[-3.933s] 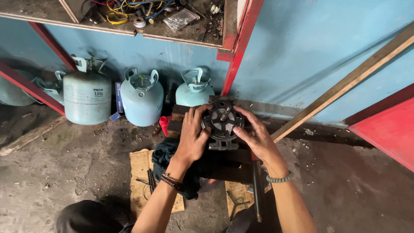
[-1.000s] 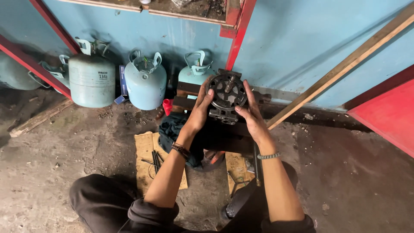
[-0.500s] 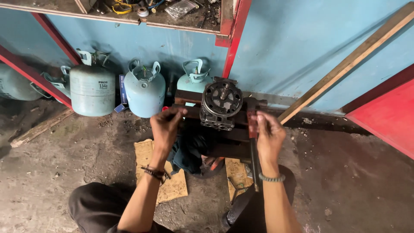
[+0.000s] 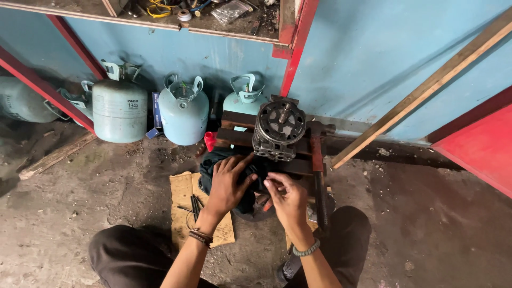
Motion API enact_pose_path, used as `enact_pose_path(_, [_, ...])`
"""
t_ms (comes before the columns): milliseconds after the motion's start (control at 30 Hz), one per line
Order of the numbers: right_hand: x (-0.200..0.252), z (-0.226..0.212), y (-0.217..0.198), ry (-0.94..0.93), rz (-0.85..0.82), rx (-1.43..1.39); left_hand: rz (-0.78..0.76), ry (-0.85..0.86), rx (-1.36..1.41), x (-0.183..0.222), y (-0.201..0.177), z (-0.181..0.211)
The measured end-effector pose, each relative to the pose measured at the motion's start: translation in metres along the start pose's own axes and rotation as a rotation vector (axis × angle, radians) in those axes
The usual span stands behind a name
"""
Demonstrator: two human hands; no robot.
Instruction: Disassembling and inspecting an automotive AC compressor by removing the clutch plate and cleaning parts
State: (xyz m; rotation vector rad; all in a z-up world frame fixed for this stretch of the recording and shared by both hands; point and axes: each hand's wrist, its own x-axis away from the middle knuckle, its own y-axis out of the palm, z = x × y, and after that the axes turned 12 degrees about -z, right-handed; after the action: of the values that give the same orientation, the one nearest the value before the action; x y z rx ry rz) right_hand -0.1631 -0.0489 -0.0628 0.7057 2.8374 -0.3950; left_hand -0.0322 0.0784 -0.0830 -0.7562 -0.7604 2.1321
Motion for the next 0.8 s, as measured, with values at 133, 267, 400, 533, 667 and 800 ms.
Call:
enact_pose_path(133, [0.002,0.012,0.008,-0.046,-0.037,0.269,0.071,0.011,-0.056,0.001,0.016,-0.013])
enact_pose_path(267, [0.005,-0.003,0.012,-0.144,-0.114,0.357,0.169,-0.009,-0.057,-0.006,0.016,-0.011])
enact_pose_path(400, [0.014,0.005,0.015,-0.098,-0.175,0.258,0.411,-0.114,0.268,-0.011,0.007,0.005])
enact_pose_path(533, [0.013,0.005,0.031,-0.142,-0.227,0.348,0.538,-0.269,0.461,-0.018,0.022,-0.028])
enact_pose_path(667, [0.007,0.002,0.061,-0.283,-0.396,0.317,0.613,-0.319,0.866,-0.031,0.015,-0.049])
enact_pose_path(800, [-0.015,0.0,0.083,-0.329,-0.282,0.384,0.577,-0.571,1.518,-0.037,-0.007,-0.032])
